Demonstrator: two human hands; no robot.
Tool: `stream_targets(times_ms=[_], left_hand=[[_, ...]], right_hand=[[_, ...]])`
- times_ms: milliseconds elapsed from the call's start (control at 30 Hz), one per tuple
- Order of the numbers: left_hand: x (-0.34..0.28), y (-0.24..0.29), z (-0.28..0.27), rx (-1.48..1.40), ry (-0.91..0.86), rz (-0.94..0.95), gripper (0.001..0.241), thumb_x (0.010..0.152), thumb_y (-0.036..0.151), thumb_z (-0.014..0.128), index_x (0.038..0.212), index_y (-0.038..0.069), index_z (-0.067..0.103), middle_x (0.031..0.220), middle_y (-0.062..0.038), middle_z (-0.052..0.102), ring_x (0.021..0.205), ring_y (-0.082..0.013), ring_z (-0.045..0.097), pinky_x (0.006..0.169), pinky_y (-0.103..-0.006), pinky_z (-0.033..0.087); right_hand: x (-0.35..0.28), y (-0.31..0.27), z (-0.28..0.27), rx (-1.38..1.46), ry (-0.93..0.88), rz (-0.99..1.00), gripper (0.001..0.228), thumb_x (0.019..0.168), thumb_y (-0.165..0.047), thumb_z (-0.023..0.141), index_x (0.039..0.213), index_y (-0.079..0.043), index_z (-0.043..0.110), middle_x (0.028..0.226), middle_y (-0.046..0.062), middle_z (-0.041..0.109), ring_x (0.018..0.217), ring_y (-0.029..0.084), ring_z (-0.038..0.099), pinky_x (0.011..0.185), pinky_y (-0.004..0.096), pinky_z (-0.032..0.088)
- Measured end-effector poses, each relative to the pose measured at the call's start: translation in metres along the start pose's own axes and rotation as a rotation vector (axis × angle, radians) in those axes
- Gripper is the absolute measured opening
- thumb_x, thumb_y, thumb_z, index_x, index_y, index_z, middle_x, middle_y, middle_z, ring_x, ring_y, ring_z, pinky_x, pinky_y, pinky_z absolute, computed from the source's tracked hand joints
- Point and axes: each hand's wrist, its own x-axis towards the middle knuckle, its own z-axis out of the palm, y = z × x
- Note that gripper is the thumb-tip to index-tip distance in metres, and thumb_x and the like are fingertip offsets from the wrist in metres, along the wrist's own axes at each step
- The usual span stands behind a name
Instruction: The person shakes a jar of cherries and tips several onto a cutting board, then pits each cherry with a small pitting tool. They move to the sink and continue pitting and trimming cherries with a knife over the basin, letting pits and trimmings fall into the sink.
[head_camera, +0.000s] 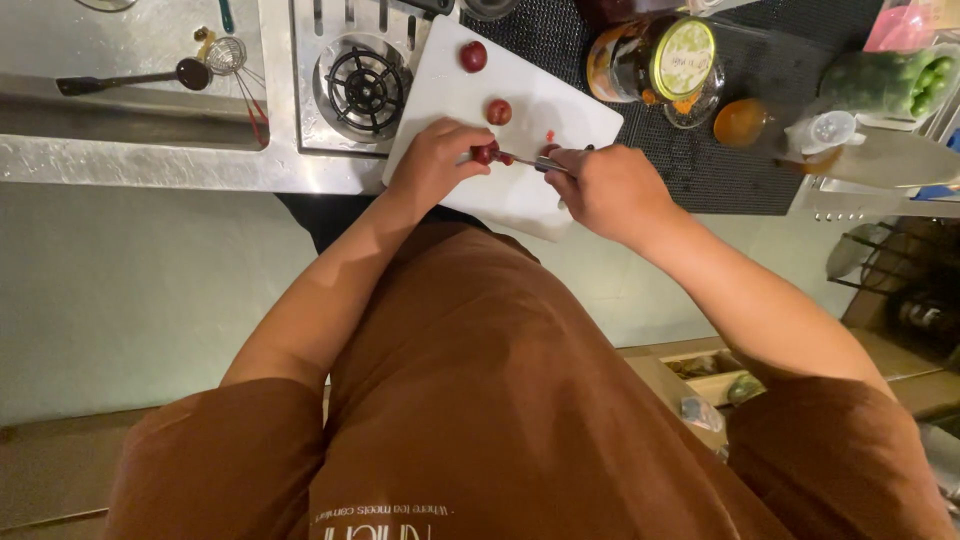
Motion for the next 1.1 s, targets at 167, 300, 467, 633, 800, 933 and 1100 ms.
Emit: stream_targets(times_ms=[167,300,467,633,800,933,1100], left_hand=[[0.002,0.004,-0.004,-0.009,-0.014,-0.014,0.045,0.070,0.010,0.091,0.111,0.007,0.073,0.104,-0.009,0.073,0.097,-0.0306,0.066,0.087,-0.0406,0.055],[0.001,0.001,0.001,-0.005,0.019,0.006,0.045,0.068,0.010,0.091,0.109,0.005,0.072,0.104,-0.010,0.073,0.097,-0.0319,0.066,0.088,-0.0415,0.054],[0.000,0.002,0.001,-0.041,0.027,-0.003,0.043,0.070,0.009,0.091,0.108,0.005,0.072,0.104,-0.010,0.073,0.098,-0.0316,0.066,0.088,-0.0414,0.053],[0.000,0.006,0.000,-0.023,0.046,0.037,0.043,0.070,0.010,0.090,0.108,0.005,0.071,0.103,-0.010,0.073,0.096,-0.0316,0.065,0.088,-0.0421,0.053],[0.001,0.013,-0.004,-0.019,0.085,0.043,0.042,0.072,0.008,0.089,0.109,0.003,0.070,0.099,-0.010,0.071,0.095,-0.0314,0.064,0.086,-0.0424,0.052],[-0.001,0.010,-0.003,-0.015,0.093,0.040,0.041,0.072,0.007,0.090,0.108,0.003,0.070,0.096,-0.008,0.072,0.093,-0.0313,0.064,0.085,-0.0424,0.051],[0.002,0.010,-0.002,0.015,0.130,0.077,0.048,0.069,0.008,0.091,0.112,0.003,0.069,0.104,-0.012,0.072,0.098,-0.0334,0.064,0.087,-0.0431,0.052]], right_hand=[[-0.002,-0.008,0.008,-0.301,-0.079,-0.131,0.037,0.099,-0.029,0.063,0.127,-0.004,0.066,0.069,0.018,0.068,0.063,0.039,0.067,0.056,0.051,0.053],[0.000,-0.007,0.014,-0.221,-0.140,0.011,0.030,0.102,-0.030,0.061,0.116,-0.003,0.068,0.073,0.019,0.068,0.066,0.040,0.067,0.060,0.052,0.053],[0.010,0.006,0.021,0.120,-0.147,0.170,0.027,0.101,-0.030,0.061,0.102,-0.006,0.074,0.077,0.021,0.069,0.070,0.041,0.068,0.068,0.051,0.055],[0.014,-0.007,0.026,0.165,-0.138,0.163,0.027,0.099,-0.031,0.062,0.099,-0.007,0.075,0.078,0.022,0.070,0.072,0.042,0.068,0.069,0.051,0.055],[0.019,-0.020,0.032,-0.326,-0.176,0.051,0.029,0.103,-0.026,0.055,0.112,0.000,0.064,0.075,0.022,0.069,0.066,0.042,0.070,0.056,0.054,0.055],[0.046,-0.023,0.005,-0.117,-0.211,0.042,0.029,0.099,-0.029,0.059,0.097,-0.002,0.069,0.080,0.024,0.069,0.072,0.046,0.068,0.065,0.055,0.054],[0.067,-0.044,-0.028,0.168,-0.537,0.600,0.054,0.109,-0.040,0.059,0.097,0.012,0.069,0.096,0.033,0.068,0.091,0.052,0.067,0.075,0.061,0.053]])
